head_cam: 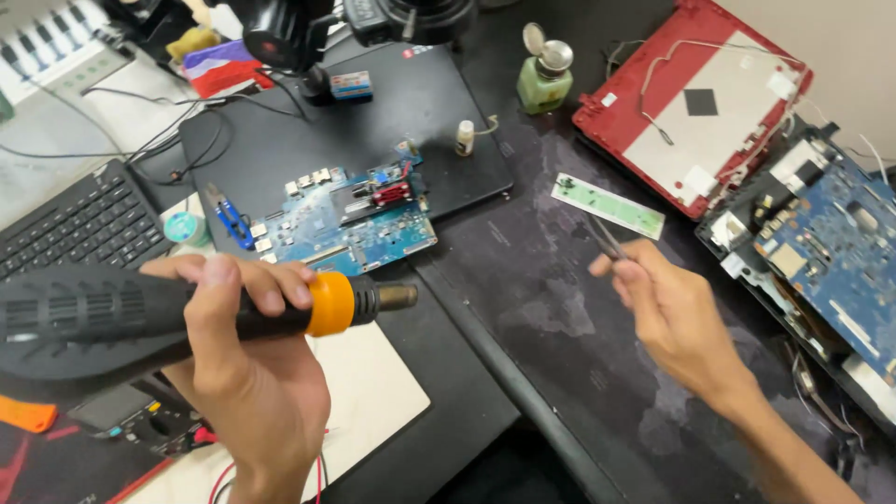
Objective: Inspecting a laptop motherboard and using a heat gun to desolder components.
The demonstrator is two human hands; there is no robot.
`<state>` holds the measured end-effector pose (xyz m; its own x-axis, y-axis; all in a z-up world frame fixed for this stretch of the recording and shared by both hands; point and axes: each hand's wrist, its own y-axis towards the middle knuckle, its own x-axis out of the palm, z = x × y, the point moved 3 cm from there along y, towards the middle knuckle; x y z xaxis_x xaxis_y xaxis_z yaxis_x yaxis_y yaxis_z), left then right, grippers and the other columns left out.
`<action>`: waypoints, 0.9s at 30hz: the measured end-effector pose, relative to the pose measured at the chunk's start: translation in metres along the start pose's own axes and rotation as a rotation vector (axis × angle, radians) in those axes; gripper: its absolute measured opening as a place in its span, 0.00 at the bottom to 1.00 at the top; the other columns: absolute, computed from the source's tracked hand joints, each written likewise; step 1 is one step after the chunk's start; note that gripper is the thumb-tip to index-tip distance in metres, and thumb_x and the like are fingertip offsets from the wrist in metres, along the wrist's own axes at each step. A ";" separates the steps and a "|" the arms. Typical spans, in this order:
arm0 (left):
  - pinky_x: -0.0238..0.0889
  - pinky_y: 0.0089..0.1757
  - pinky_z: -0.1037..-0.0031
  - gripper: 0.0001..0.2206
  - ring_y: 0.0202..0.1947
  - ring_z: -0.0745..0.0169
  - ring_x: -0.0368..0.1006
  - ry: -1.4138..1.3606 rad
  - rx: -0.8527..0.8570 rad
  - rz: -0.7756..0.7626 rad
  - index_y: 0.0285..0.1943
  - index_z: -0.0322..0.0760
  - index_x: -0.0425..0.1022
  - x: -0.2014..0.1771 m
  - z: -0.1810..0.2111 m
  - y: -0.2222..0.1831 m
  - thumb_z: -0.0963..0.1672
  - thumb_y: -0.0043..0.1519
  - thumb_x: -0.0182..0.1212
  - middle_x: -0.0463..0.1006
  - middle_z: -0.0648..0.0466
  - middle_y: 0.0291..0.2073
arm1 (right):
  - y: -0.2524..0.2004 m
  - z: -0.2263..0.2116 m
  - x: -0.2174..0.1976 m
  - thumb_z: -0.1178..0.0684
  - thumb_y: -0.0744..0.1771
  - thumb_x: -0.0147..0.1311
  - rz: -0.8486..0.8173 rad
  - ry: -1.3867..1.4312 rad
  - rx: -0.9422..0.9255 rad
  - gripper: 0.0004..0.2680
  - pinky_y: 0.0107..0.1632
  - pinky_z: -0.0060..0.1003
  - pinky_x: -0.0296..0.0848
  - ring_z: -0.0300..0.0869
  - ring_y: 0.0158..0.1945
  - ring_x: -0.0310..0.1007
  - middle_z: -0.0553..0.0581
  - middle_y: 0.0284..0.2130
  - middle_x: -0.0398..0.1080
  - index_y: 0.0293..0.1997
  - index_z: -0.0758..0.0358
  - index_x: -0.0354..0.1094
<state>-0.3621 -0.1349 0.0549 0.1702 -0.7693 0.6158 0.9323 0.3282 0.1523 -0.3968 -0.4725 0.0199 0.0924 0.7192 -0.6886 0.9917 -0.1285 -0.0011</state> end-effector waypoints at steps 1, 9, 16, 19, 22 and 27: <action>0.63 0.45 0.62 0.06 0.29 0.60 0.61 -0.026 0.028 0.009 0.50 0.34 0.61 -0.004 -0.001 0.007 0.39 0.76 0.56 0.64 0.50 0.27 | 0.018 -0.014 0.015 0.53 0.72 0.41 -0.043 0.062 -0.109 0.10 0.27 0.30 0.61 0.31 0.23 0.58 0.47 0.19 0.59 0.49 0.64 0.70; 0.64 0.41 0.65 0.09 0.30 0.60 0.64 -0.051 0.094 0.070 0.49 0.35 0.61 -0.007 -0.040 0.059 0.41 0.76 0.59 0.65 0.51 0.27 | 0.101 -0.016 0.109 0.55 0.75 0.40 -0.318 0.647 -0.191 0.11 0.33 0.26 0.58 0.31 0.30 0.55 0.51 0.30 0.59 0.65 0.65 0.59; 0.67 0.39 0.61 0.11 0.28 0.59 0.66 -0.145 0.038 0.049 0.50 0.36 0.60 -0.001 -0.082 0.083 0.43 0.73 0.61 0.65 0.51 0.26 | 0.117 0.016 0.126 0.57 0.75 0.45 -0.256 0.840 -0.275 0.09 0.37 0.30 0.76 0.41 0.33 0.75 0.65 0.45 0.72 0.61 0.67 0.56; 0.67 0.39 0.62 0.11 0.28 0.59 0.66 -0.132 0.021 0.061 0.50 0.35 0.60 -0.002 -0.093 0.086 0.43 0.73 0.61 0.66 0.50 0.26 | 0.116 -0.005 0.119 0.49 0.72 0.46 -0.342 0.750 -0.486 0.17 0.49 0.32 0.74 0.46 0.41 0.77 0.69 0.52 0.68 0.66 0.69 0.51; 0.67 0.40 0.61 0.11 0.29 0.59 0.66 -0.127 0.014 0.074 0.50 0.35 0.60 -0.003 -0.100 0.090 0.42 0.72 0.61 0.66 0.51 0.28 | 0.117 0.005 0.132 0.40 0.64 0.63 -0.356 0.790 -0.571 0.31 0.56 0.34 0.74 0.47 0.49 0.75 0.68 0.59 0.66 0.68 0.71 0.50; 0.69 0.40 0.62 0.10 0.27 0.60 0.67 -0.082 0.012 0.088 0.49 0.36 0.61 -0.004 -0.100 0.097 0.41 0.73 0.61 0.66 0.51 0.26 | 0.121 0.028 0.156 0.64 0.74 0.52 -0.072 0.578 -0.560 0.07 0.50 0.32 0.80 0.44 0.43 0.81 0.63 0.52 0.76 0.60 0.71 0.65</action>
<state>-0.2403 -0.1544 -0.0099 0.2242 -0.6901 0.6881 0.9110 0.3993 0.1036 -0.2651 -0.3948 -0.1076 -0.0937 0.9717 -0.2168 0.8803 0.1826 0.4378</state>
